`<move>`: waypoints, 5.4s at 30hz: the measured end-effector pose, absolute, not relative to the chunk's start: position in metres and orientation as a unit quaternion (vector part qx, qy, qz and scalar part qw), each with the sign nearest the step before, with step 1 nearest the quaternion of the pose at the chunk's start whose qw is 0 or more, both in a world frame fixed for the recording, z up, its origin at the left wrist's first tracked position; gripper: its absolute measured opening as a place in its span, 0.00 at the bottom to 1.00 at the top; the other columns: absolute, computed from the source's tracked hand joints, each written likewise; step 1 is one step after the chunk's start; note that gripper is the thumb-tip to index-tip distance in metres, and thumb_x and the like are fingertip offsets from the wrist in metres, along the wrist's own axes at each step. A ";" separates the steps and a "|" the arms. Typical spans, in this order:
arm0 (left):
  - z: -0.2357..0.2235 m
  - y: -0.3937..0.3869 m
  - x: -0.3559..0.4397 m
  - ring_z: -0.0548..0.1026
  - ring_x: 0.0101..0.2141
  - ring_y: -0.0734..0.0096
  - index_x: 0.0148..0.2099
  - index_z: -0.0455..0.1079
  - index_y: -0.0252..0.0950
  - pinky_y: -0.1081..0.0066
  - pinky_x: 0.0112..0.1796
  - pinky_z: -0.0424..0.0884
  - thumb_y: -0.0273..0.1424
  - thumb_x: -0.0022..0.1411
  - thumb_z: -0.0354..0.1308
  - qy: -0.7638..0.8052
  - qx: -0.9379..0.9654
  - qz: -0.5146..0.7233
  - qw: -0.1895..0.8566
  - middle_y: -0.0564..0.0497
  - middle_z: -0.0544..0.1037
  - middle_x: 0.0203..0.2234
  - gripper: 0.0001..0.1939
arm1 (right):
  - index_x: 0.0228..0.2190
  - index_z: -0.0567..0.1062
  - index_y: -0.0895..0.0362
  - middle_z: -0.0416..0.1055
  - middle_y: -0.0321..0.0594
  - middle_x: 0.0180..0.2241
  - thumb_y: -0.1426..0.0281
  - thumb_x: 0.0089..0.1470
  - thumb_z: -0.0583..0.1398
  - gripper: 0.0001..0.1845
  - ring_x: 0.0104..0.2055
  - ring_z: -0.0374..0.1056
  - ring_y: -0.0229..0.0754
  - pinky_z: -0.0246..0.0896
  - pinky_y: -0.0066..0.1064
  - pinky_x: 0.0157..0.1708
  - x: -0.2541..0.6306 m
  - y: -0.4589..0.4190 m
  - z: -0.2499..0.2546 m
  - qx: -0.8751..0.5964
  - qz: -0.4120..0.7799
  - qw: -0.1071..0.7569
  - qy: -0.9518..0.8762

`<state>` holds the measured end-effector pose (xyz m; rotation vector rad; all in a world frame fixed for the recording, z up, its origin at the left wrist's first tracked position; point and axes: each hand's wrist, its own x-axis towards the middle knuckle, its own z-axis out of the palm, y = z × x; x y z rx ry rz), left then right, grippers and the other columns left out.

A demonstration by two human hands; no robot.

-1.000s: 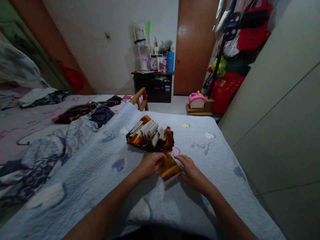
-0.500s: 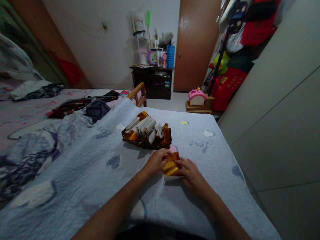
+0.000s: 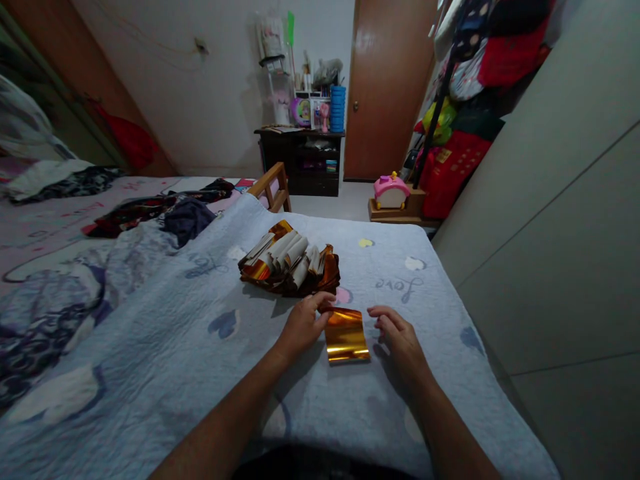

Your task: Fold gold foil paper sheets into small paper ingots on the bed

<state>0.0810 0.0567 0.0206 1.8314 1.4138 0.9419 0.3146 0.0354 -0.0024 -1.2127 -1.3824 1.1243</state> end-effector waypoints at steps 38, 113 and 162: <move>-0.005 -0.009 0.073 0.73 0.51 0.56 0.44 0.77 0.38 0.54 0.54 0.68 0.28 0.63 0.57 0.426 0.827 0.241 0.275 0.43 0.79 0.50 0.09 | 0.42 0.81 0.50 0.77 0.42 0.41 0.69 0.60 0.57 0.14 0.44 0.67 0.48 0.63 0.43 0.48 0.318 -0.017 -0.008 -0.478 0.376 0.314 -0.729; -0.021 -0.019 0.095 0.76 0.41 0.60 0.48 0.73 0.35 0.60 0.42 0.77 0.27 0.69 0.52 0.487 0.840 0.232 0.062 0.42 0.79 0.49 0.10 | 0.42 0.78 0.57 0.78 0.43 0.35 0.71 0.59 0.55 0.13 0.37 0.72 0.47 0.63 0.36 0.40 0.291 -0.002 -0.029 -0.592 0.179 0.274 -0.737; -0.022 -0.021 0.098 0.73 0.40 0.58 0.56 0.71 0.33 0.58 0.38 0.78 0.24 0.65 0.56 0.484 0.859 0.168 -0.001 0.39 0.76 0.54 0.17 | 0.42 0.77 0.59 0.75 0.42 0.33 0.71 0.63 0.53 0.13 0.36 0.69 0.46 0.62 0.36 0.40 0.288 -0.002 -0.035 -0.592 0.141 0.277 -0.744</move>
